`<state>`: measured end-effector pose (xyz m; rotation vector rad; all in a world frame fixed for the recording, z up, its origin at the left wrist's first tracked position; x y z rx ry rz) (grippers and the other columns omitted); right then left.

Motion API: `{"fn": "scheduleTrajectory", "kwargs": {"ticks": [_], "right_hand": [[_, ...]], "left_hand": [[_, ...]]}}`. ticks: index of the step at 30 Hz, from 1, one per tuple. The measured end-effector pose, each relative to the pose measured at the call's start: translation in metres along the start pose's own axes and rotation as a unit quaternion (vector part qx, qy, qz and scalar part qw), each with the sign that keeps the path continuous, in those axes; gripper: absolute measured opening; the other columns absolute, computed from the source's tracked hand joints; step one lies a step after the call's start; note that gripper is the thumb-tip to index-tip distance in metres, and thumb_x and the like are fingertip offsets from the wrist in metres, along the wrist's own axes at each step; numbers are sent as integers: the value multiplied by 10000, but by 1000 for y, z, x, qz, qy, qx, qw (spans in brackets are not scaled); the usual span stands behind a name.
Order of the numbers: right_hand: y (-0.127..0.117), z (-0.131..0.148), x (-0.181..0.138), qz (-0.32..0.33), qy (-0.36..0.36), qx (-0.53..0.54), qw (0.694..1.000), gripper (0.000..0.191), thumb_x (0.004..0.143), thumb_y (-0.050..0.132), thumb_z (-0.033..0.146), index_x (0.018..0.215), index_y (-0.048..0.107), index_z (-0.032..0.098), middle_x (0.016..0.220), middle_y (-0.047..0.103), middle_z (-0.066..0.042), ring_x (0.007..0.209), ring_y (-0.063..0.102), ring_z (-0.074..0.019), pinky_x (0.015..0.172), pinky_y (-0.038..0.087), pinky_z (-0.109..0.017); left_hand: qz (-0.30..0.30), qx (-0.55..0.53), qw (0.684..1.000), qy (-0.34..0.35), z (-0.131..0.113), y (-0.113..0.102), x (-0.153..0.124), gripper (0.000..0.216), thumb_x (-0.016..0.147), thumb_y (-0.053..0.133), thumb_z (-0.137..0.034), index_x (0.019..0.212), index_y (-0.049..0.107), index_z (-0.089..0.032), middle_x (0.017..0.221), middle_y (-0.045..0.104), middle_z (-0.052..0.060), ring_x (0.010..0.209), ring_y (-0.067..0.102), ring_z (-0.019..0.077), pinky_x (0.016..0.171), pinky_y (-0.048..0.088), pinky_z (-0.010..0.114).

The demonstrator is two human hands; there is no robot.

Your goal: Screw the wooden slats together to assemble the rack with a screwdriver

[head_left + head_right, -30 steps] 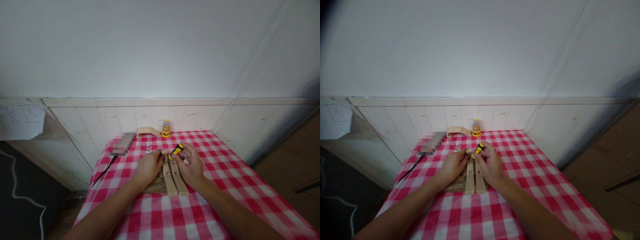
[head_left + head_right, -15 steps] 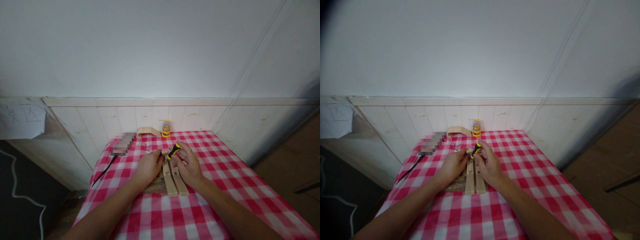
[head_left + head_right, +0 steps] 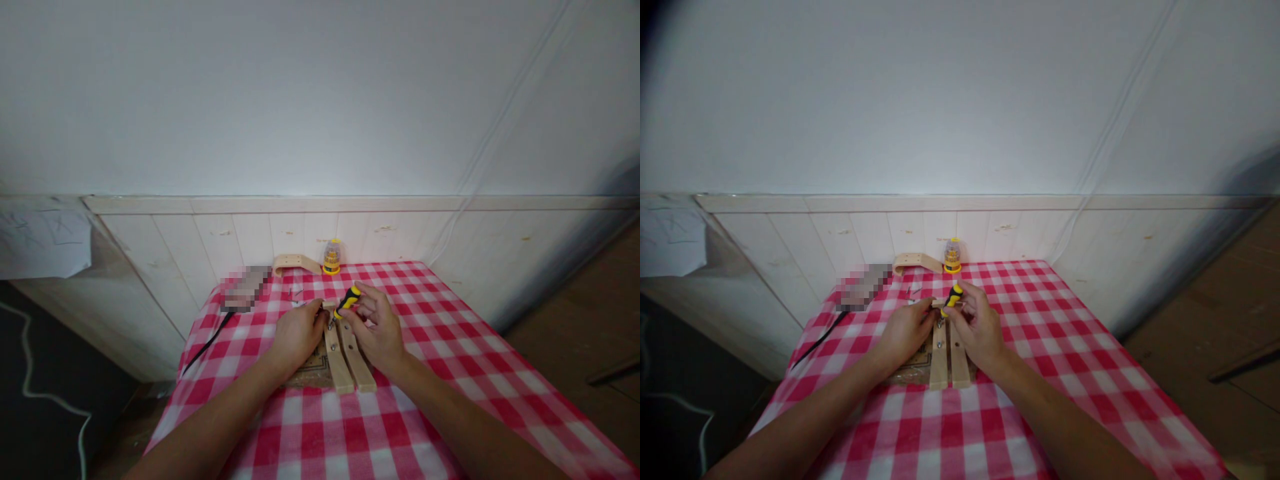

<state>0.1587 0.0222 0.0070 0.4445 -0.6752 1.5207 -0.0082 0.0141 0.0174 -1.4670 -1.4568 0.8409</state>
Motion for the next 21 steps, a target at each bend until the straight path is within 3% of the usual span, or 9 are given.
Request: {"fn": "scheduleTrajectory", "kwargs": {"ticks": [13,21], "right_hand": [[-1,-1,-1,-14,-14,-19,1000,445,863,720,231,1259,516,253,854,702,-12,614,657,-142,541,539,-255],[-5,3,-5,-17,-60,-72,995,479,885,683,215,1323,493,256,806,669,5,644,665,-151,577,559,-269]], "left_hand": [[-2,3,1000,-4,1,2,1,339,995,395,-396,1211,606,-241,1038,757,85,956,715,245,750,479,299],[0,6,1000,-4,0,2,-1,328,991,399,-391,1194,609,-240,1013,761,82,946,717,246,738,478,296]]}}
Point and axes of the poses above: each hand's wrist, its own x-axis towards the middle knuckle, its own y-axis out of the palm, z = x × y, the point moved 1 cm from there along x, towards the middle knuckle
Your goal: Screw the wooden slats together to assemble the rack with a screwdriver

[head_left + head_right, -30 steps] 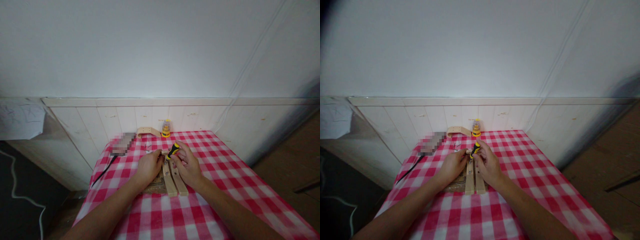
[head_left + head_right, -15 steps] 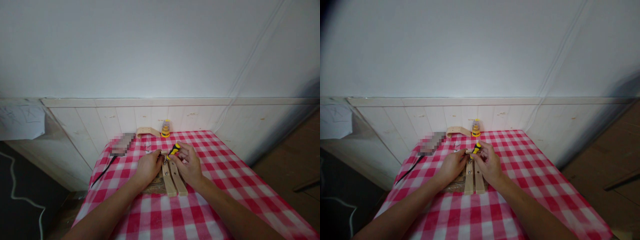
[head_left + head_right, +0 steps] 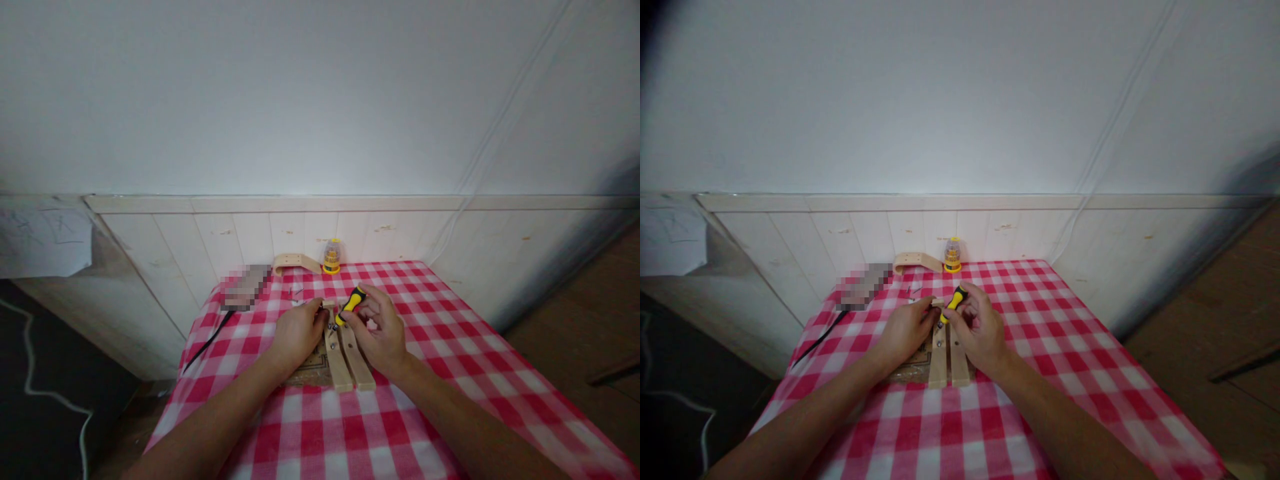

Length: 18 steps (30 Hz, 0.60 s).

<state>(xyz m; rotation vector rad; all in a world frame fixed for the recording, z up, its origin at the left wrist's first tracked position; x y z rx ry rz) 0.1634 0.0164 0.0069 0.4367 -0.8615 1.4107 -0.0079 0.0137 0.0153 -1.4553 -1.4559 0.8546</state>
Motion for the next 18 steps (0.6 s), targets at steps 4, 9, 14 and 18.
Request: {"fn": "scheduleTrajectory", "kwargs": {"ticks": [4,9,14,18], "right_hand": [[-3,4,-1,10,-14,-15,1000,455,893,667,226,1319,507,243,827,688,-13,665,675,-160,599,574,-284],[-4,7,-1,10,-20,-9,1000,440,900,651,221,1317,511,241,826,690,-23,643,663,-164,572,559,-287],[-3,7,-2,14,-24,-5,1000,440,894,663,213,1310,521,249,823,681,-17,649,659,-164,577,558,-290],[-3,9,-3,42,-19,21,999,427,926,627,233,1334,500,245,884,690,-41,696,681,-175,610,585,-308]], "left_hand": [[0,-1,1000,-4,0,0,0,340,991,402,-386,1221,601,-235,1039,760,86,970,713,239,762,482,292],[-5,3,1000,-1,0,-1,0,339,989,397,-376,1216,607,-237,1059,757,89,969,711,244,769,486,301],[-10,14,1000,5,1,1,-1,357,995,378,-393,1227,596,-231,1027,759,96,945,716,261,749,489,319],[-3,24,1000,9,-1,-1,-2,345,1003,358,-390,1209,588,-234,997,759,92,927,718,258,740,486,320]]}}
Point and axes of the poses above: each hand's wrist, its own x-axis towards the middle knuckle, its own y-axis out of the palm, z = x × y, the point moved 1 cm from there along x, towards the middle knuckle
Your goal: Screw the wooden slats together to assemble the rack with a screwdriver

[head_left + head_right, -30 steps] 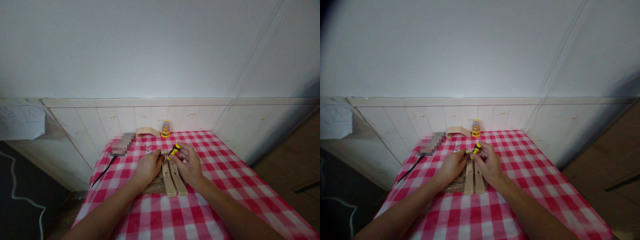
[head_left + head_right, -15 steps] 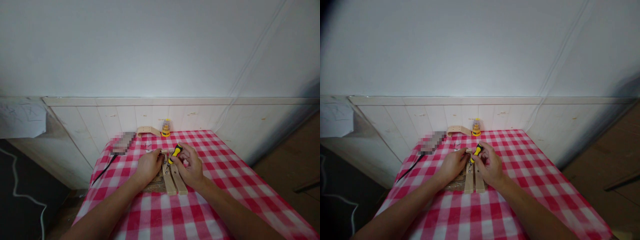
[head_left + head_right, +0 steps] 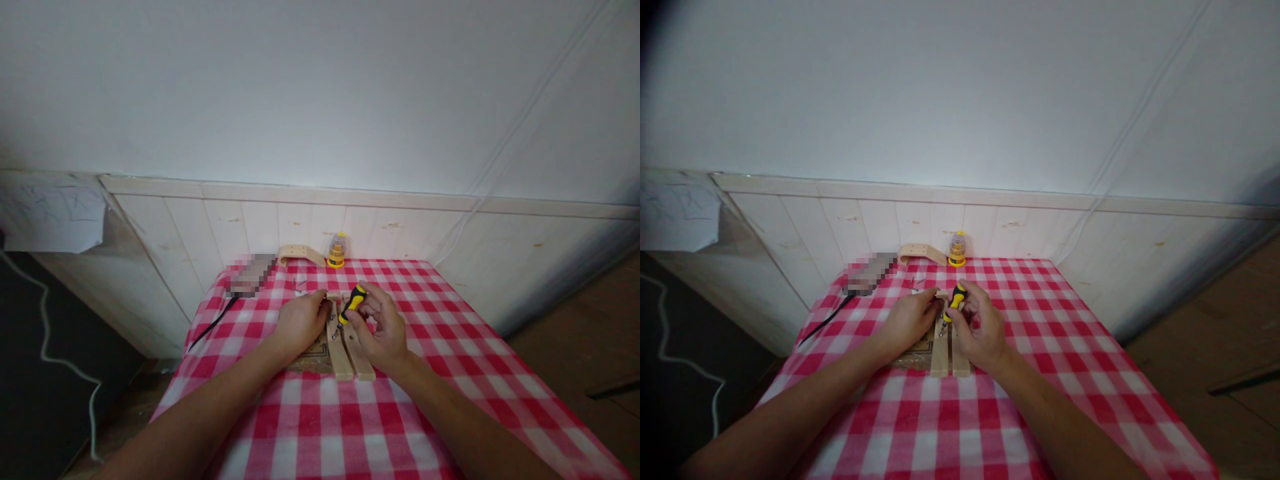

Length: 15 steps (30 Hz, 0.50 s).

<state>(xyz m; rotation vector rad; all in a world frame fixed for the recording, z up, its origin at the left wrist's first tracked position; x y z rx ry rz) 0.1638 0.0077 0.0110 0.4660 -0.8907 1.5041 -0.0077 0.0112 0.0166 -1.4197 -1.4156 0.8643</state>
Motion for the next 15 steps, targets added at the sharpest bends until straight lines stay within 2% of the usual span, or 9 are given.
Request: {"fn": "scheduleTrajectory", "kwargs": {"ticks": [5,10,15], "right_hand": [[0,2,-1,37,3,48,998,427,967,562,250,1377,444,242,1049,689,-109,787,707,-193,601,601,-301],[-1,1,1,29,-6,32,999,415,960,571,231,1360,463,225,943,689,-74,744,697,-181,635,603,-307],[-1,-1,3,27,-9,50,998,416,946,582,209,1346,469,231,975,696,-71,808,719,-188,708,610,-320]], "left_hand": [[1,-2,1000,6,-3,-3,-1,318,1010,343,-384,1128,599,-236,1001,754,90,926,716,244,743,477,306],[-7,-13,1000,-6,0,0,2,320,992,367,-386,1089,626,-224,984,754,98,918,712,248,726,458,302],[-18,-50,999,-5,6,7,11,294,943,427,-351,996,678,-208,950,756,98,885,699,234,681,416,286]]}}
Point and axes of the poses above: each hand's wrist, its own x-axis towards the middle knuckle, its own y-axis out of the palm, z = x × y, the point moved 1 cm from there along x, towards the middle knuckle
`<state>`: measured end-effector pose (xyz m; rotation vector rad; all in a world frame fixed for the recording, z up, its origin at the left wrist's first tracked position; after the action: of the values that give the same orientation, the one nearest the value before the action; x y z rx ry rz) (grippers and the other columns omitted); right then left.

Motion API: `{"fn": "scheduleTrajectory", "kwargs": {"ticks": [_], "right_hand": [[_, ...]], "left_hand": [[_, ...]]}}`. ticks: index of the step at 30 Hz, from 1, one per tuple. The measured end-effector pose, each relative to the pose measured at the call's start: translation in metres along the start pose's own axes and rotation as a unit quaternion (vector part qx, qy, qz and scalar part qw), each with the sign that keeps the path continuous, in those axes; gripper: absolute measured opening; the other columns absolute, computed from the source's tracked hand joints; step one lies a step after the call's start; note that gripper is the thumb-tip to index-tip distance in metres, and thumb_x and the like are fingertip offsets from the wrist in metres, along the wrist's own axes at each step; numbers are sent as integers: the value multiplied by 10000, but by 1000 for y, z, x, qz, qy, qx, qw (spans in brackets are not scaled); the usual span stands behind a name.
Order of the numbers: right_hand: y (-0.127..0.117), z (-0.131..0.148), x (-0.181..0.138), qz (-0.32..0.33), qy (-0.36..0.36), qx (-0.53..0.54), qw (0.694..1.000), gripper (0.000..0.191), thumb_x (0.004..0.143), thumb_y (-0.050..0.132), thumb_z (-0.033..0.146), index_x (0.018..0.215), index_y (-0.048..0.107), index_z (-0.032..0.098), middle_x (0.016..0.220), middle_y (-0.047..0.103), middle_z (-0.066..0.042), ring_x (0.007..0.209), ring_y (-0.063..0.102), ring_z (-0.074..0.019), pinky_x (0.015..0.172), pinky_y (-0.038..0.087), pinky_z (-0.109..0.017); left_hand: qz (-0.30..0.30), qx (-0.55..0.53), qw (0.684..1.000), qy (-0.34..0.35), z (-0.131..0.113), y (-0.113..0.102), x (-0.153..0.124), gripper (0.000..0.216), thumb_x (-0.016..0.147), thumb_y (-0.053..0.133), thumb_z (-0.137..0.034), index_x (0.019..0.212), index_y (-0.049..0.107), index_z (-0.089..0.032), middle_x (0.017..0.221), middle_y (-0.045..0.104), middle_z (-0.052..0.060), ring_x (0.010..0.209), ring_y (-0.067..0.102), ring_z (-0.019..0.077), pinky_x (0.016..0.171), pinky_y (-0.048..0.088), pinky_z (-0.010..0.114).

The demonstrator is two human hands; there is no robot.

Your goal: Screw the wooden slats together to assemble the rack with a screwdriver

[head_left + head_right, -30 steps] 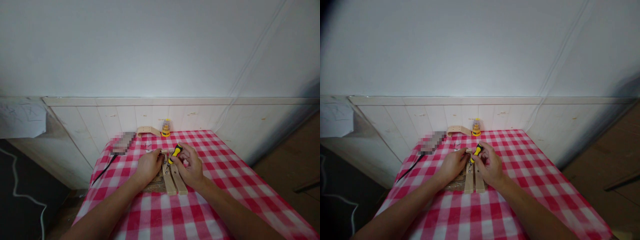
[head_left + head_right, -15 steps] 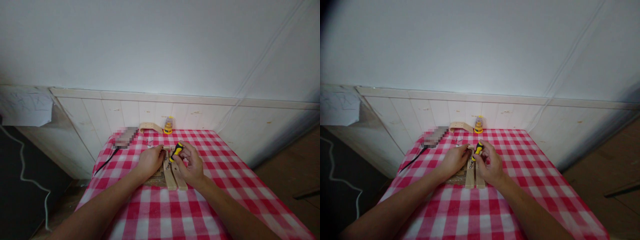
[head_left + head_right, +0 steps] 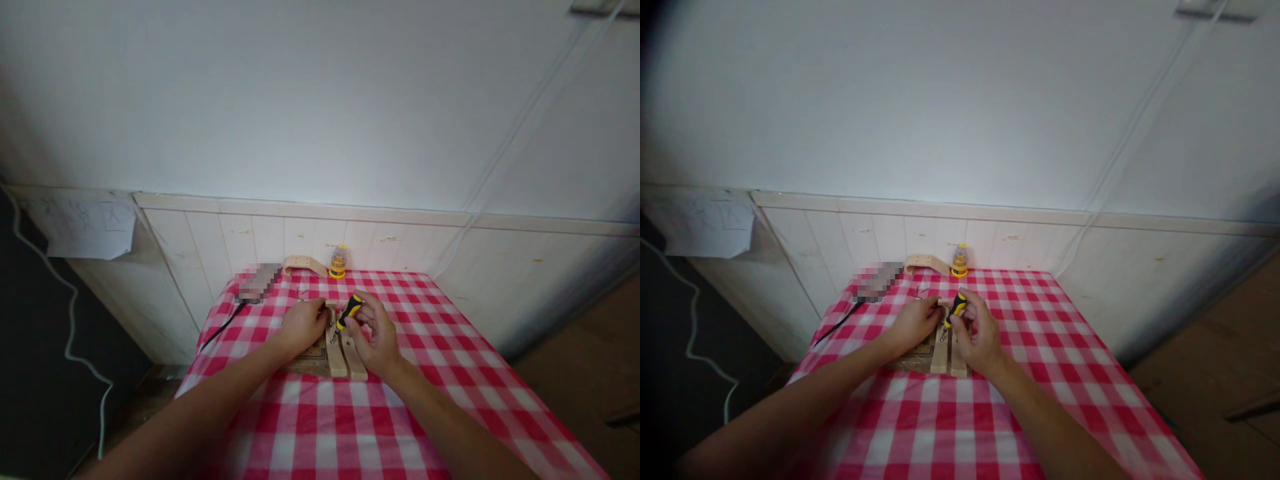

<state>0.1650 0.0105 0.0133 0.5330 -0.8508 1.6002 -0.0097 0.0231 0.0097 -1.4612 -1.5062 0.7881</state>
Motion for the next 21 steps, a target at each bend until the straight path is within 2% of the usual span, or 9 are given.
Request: {"fn": "scheduleTrajectory", "kwargs": {"ticks": [4,8,10,15,21], "right_hand": [[0,-2,0,2,-1,2,1000,437,937,576,180,1354,465,243,941,698,-57,776,713,-183,670,594,-298],[0,-4,-1,1,-2,-7,1000,443,931,576,166,1353,467,244,933,696,-54,748,703,-176,661,581,-294],[-1,-4,-1,3,-7,-9,1000,449,929,573,156,1356,463,244,950,698,-56,752,702,-174,668,577,-295],[-1,0,-1,-4,-16,-24,1000,456,927,574,144,1358,463,243,896,688,-38,694,672,-154,621,550,-270],[-2,2,-2,-9,-24,-32,999,451,933,570,152,1360,462,248,853,672,-25,679,664,-155,599,542,-262]], "left_hand": [[11,-42,999,18,3,-6,15,231,852,522,-317,878,700,-172,866,742,87,766,657,205,600,365,269],[85,-114,989,48,9,-12,30,229,782,596,-335,838,715,-148,790,713,50,710,606,173,595,362,246],[99,-155,981,68,13,-9,33,249,776,607,-341,870,721,-141,804,707,33,710,589,162,609,369,239],[75,-165,979,98,19,5,28,313,860,538,-404,805,685,-134,720,654,21,649,534,148,579,330,239],[32,-89,989,114,16,5,21,317,920,470,-381,748,618,-159,705,630,40,657,539,161,589,293,261]]}}
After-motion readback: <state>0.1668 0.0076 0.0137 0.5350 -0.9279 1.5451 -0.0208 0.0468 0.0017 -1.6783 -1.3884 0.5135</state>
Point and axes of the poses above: each hand's wrist, its own x-axis towards the middle knuckle, its own y-axis out of the palm, z = x × y, the point moved 1 cm from there along x, towards the middle knuckle
